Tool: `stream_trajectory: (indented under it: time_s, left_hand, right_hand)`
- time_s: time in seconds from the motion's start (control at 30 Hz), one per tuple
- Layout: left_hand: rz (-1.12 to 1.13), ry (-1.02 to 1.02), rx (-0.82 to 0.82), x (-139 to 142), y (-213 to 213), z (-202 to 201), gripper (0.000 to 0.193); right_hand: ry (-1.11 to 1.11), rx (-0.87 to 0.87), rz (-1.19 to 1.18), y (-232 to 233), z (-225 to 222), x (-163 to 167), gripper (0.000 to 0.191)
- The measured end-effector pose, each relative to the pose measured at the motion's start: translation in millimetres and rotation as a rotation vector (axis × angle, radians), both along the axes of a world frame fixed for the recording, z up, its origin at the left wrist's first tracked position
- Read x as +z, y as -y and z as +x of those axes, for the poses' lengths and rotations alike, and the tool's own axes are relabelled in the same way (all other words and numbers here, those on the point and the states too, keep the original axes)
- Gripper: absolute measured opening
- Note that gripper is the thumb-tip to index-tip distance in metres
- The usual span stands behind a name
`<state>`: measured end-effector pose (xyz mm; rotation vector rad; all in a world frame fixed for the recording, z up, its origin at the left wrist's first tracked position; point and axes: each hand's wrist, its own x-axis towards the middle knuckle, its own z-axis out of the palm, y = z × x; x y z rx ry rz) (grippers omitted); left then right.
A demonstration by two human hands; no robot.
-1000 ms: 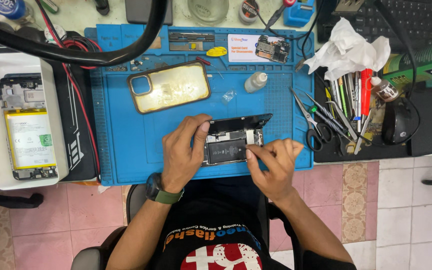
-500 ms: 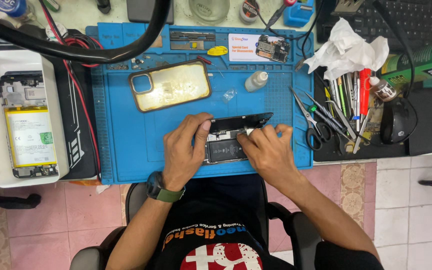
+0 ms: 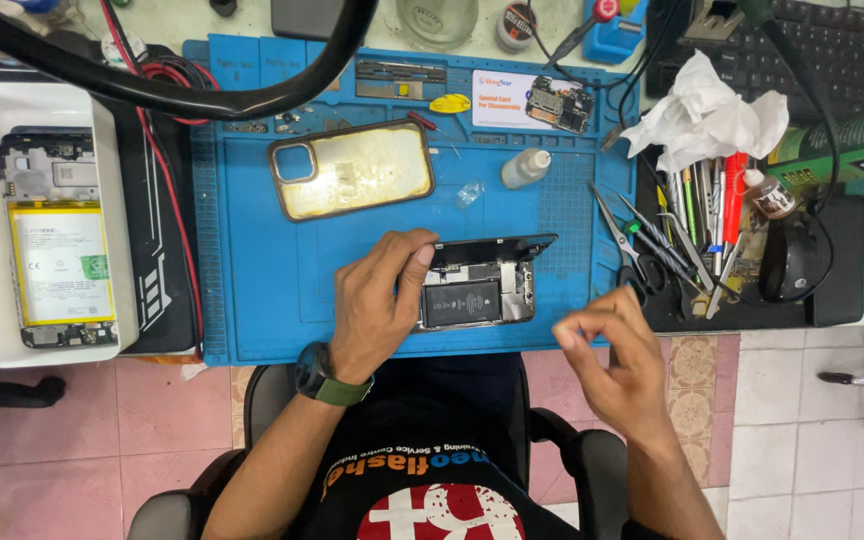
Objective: The person repairs a smartphone at a workbench. They use a screwdriver to unscrew the phone's lower module, pry and lift the battery with a tool, reposition the phone, and press components while working on the opened device.
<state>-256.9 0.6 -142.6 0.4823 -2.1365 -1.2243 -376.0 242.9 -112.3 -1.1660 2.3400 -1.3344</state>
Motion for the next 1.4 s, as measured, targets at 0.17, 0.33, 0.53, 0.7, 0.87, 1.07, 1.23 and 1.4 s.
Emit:
stream_trajectory:
  time_s: [0.17, 0.33, 0.53, 0.7, 0.87, 1.07, 1.23, 1.4]
  left_hand:
    - [-0.013, 0.003, -0.008, 0, 1, -1, 0.013]
    - [-0.014, -0.025, -0.018, -1, -1, -3, 0.01]
    - [-0.015, -0.002, -0.019, -1, -3, -1, 0.01]
    - [-0.025, -0.004, -0.02, -1, -6, 1, 0.011]
    - [-0.036, -0.013, -0.009, -2, -7, 3, 0.011]
    - [-0.04, 0.005, 0.0, -5, -8, 1, 0.011]
    - [-0.052, 0.007, -0.008, -5, -11, 2, 0.011]
    - [-0.056, 0.01, 0.006, -4, -12, 6, 0.012]
  right_hand:
    - [0.392, 0.454, 0.299, -38, 55, -39, 0.019]
    - [0.384, 0.491, 0.49, -24, 91, -97, 0.02]
    - [-0.411, 0.185, 0.135, -14, 68, -61, 0.038]
    - [-0.622, 0.065, 0.369, 29, 45, -58, 0.061]
    - [-0.598, 0.009, 0.28, 32, 52, -57, 0.06]
    - [-0.647, -0.03, 0.318, 35, 56, -66, 0.058]
    - [-0.66, -0.012, 0.319, 43, 60, -67, 0.055]
    - [-0.662, 0.093, 0.283, 59, 74, -69, 0.054]
